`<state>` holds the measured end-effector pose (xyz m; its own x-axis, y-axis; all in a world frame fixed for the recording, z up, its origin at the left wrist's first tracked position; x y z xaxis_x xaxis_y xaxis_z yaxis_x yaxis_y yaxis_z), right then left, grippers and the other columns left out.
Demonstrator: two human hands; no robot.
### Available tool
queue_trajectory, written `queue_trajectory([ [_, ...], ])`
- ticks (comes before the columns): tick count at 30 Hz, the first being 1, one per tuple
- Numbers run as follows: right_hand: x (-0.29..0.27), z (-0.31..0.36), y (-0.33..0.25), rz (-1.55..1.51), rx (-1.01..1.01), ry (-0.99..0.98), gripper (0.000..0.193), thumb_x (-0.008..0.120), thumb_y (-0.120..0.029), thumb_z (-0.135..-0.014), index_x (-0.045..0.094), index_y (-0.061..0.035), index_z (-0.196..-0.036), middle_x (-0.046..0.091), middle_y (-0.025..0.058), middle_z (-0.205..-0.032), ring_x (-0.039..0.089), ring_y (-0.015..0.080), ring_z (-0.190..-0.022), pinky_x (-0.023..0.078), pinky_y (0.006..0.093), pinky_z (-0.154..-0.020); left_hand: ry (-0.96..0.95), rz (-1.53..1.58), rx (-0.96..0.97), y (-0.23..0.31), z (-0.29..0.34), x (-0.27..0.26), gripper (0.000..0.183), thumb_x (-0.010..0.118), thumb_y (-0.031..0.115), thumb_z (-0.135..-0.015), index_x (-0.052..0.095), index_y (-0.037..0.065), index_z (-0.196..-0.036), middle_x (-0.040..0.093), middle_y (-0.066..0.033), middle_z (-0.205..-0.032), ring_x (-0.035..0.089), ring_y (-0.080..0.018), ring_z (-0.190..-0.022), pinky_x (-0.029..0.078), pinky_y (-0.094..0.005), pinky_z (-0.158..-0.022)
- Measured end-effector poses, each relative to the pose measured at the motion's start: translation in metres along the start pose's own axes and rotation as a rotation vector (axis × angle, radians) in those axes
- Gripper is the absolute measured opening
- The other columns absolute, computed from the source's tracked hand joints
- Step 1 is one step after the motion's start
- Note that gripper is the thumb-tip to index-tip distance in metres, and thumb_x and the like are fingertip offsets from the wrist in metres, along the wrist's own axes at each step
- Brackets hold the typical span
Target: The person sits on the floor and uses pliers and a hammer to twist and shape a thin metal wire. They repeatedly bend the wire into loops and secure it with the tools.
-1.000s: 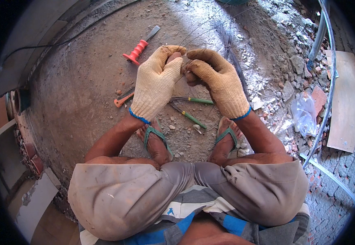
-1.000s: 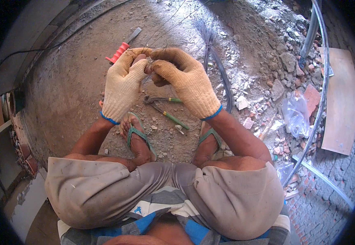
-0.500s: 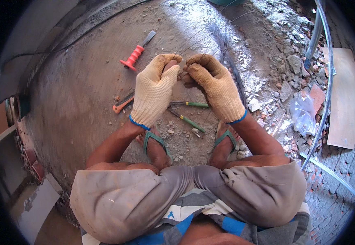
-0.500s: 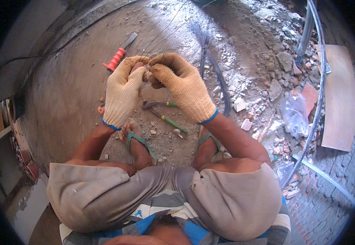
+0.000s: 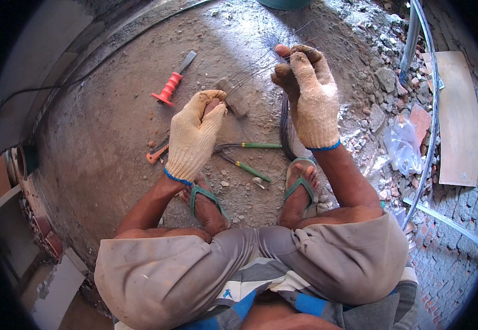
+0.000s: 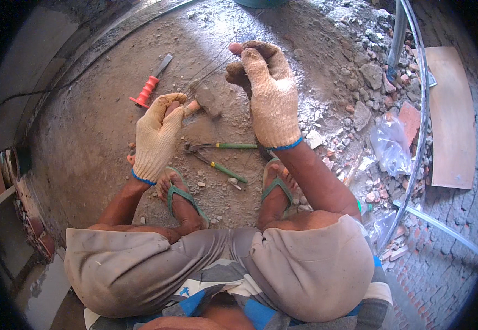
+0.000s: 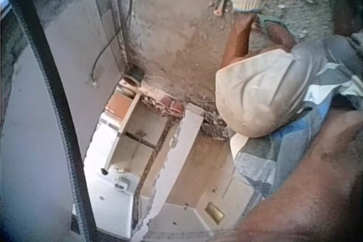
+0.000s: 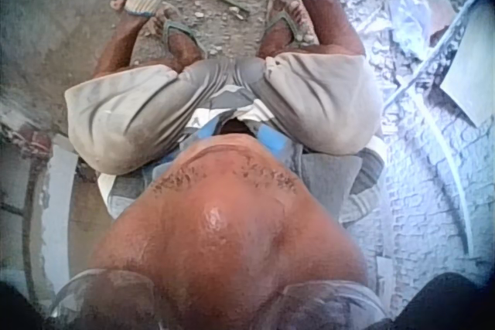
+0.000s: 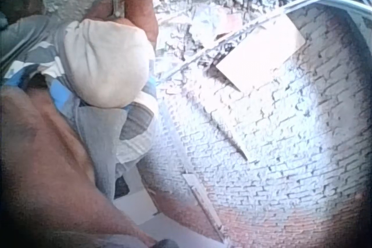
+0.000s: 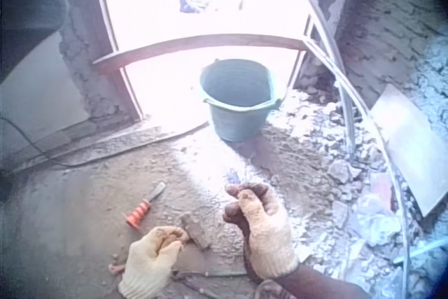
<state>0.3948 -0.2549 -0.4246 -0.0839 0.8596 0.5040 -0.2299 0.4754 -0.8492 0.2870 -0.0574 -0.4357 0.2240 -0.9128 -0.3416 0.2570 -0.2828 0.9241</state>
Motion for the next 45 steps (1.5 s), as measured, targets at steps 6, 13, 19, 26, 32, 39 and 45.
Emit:
queue_trajectory([
  [6, 0.001, -0.001, -0.005, 0.053, -0.035, 0.001, 0.026, 0.063, -0.019, -0.109, 0.058, -0.0018, -0.128, 0.073, 0.0156, -0.126, 0.073, 0.0168, -0.093, 0.061, 0.0337, -0.086, -0.032, -0.037, -0.019, 0.003, 0.001, 0.0, 0.025, 0.069, 0.018, -0.103, 0.073, 0.0, -0.12, 0.076, -0.0101, -0.093, 0.065, -0.0078, -0.084, 0.055, -0.0294, -0.076],
  [13, 0.004, 0.001, -0.008, 0.158, -0.095, 0.01, 0.028, 0.065, -0.022, -0.108, 0.061, 0.0, -0.125, 0.074, 0.0146, -0.123, 0.073, 0.0155, -0.091, 0.061, 0.033, -0.085, -0.029, -0.124, 0.042, 0.007, 0.003, -0.001, 0.025, 0.071, 0.019, -0.102, 0.073, 0.001, -0.119, 0.076, -0.0127, -0.092, 0.068, -0.0103, -0.081, 0.055, -0.0309, -0.073],
  [19, 0.003, -0.002, -0.008, 0.24, -0.146, -0.003, 0.025, 0.064, -0.021, -0.108, 0.064, 0.0002, -0.122, 0.074, 0.0132, -0.121, 0.072, 0.0149, -0.091, 0.061, 0.0327, -0.084, -0.015, -0.167, 0.038, 0.006, 0.003, -0.001, 0.026, 0.071, 0.019, -0.102, 0.074, 0.001, -0.119, 0.076, -0.0126, -0.089, 0.068, -0.0102, -0.079, 0.055, -0.0311, -0.071],
  [26, 0.0, -0.008, -0.01, 0.207, -0.158, 0.012, 0.021, 0.06, -0.018, -0.11, 0.061, -0.0012, -0.122, 0.074, 0.0152, -0.122, 0.073, 0.0151, -0.09, 0.062, 0.0323, -0.081, -0.057, -0.097, 0.0, 0.005, 0.005, -0.001, 0.026, 0.072, 0.019, -0.101, 0.074, 0.001, -0.12, 0.075, -0.0142, -0.088, 0.068, -0.0112, -0.078, 0.055, -0.0302, -0.072],
  [32, -0.003, -0.009, -0.013, 0.179, -0.144, 0.014, 0.022, 0.061, -0.018, -0.11, 0.06, -0.002, -0.124, 0.076, 0.0157, -0.118, 0.073, 0.016, -0.087, 0.062, 0.0321, -0.079, -0.094, -0.174, 0.03, 0.005, 0.007, -0.003, 0.03, 0.074, 0.019, -0.098, 0.074, 0.002, -0.123, 0.076, -0.0158, -0.091, 0.071, -0.014, -0.081, 0.056, -0.0311, -0.075],
  [39, -0.002, -0.007, -0.013, 0.105, -0.125, -0.022, 0.022, 0.063, -0.017, -0.109, 0.06, -0.0015, -0.124, 0.075, 0.0143, -0.111, 0.073, 0.0158, -0.088, 0.062, 0.032, -0.079, -0.137, -0.173, 0.026, 0.002, 0.01, -0.002, 0.032, 0.073, 0.019, -0.098, 0.073, 0.001, -0.124, 0.077, -0.0173, -0.099, 0.074, -0.0212, -0.085, 0.056, -0.0333, -0.079],
  [45, 0.005, -0.003, -0.019, 0.164, -0.105, -0.086, 0.025, 0.064, -0.018, -0.108, 0.062, -0.0005, -0.126, 0.074, 0.013, -0.109, 0.073, 0.0161, -0.09, 0.062, 0.0325, -0.083, -0.111, -0.077, 0.239, 0.005, -0.009, -0.011, 0.042, 0.063, 0.018, -0.102, 0.064, -0.003, -0.138, 0.074, -0.0144, -0.104, 0.07, -0.0181, -0.095, 0.054, -0.0319, -0.088],
])
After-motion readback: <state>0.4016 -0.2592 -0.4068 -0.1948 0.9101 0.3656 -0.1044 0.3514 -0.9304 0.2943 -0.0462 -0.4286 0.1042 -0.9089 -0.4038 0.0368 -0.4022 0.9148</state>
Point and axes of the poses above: each hand's wrist, its own z-axis away from the middle knuckle, its own x-axis out of the palm, y = z × x, the point moved 1 cm from there along -z, towards the middle knuckle
